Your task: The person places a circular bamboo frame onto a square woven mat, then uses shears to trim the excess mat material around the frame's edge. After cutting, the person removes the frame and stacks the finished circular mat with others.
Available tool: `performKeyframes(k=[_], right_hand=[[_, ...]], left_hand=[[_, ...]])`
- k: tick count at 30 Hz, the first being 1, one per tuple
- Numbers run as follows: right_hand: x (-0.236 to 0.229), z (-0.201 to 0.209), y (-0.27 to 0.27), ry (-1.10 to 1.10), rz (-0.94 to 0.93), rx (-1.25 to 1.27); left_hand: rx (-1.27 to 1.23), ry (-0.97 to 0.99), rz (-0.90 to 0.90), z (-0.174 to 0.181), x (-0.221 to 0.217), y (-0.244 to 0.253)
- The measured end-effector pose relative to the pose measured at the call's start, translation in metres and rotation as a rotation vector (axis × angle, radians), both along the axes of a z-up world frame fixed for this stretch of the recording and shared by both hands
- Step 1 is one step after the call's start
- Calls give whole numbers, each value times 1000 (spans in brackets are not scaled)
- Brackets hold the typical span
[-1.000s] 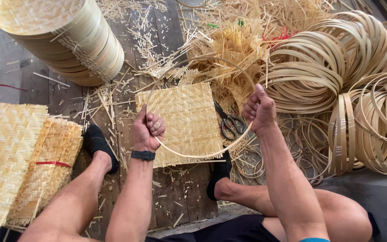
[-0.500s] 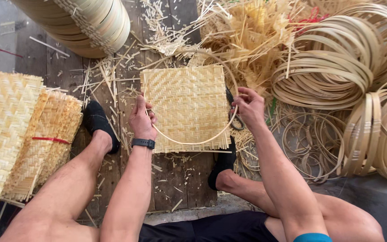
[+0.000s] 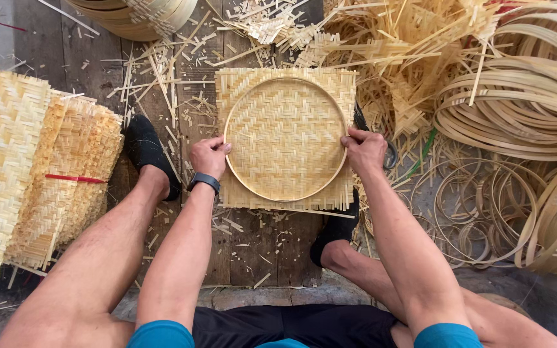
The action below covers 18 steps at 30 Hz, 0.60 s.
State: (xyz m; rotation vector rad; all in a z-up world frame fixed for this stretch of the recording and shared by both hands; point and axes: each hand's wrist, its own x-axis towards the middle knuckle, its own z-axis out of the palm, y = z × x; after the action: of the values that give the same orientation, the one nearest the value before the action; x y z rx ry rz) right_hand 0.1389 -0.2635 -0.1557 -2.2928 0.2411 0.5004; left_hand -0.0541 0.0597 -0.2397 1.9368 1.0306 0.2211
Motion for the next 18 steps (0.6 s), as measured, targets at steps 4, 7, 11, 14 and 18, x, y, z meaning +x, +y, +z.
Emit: performKeyframes(k=[4,7,11,14,18], right_hand=[[-3,5,3,-43,-8,-2],[-8,7,0,-73,8,-15],[-10,6,-5,-116,58,-46],[-12,-5,-8,-204,101,-39],[-2,-20,-13,-141,105,-47]], left_hand=[[-114,-78,94,-3,-1,-1],[-72,29,79,9,1,-4],[179,31,-58,31,5,-6],[186,-4,-84,24,3,-4],[-44,-33,-11,-9,1,10]])
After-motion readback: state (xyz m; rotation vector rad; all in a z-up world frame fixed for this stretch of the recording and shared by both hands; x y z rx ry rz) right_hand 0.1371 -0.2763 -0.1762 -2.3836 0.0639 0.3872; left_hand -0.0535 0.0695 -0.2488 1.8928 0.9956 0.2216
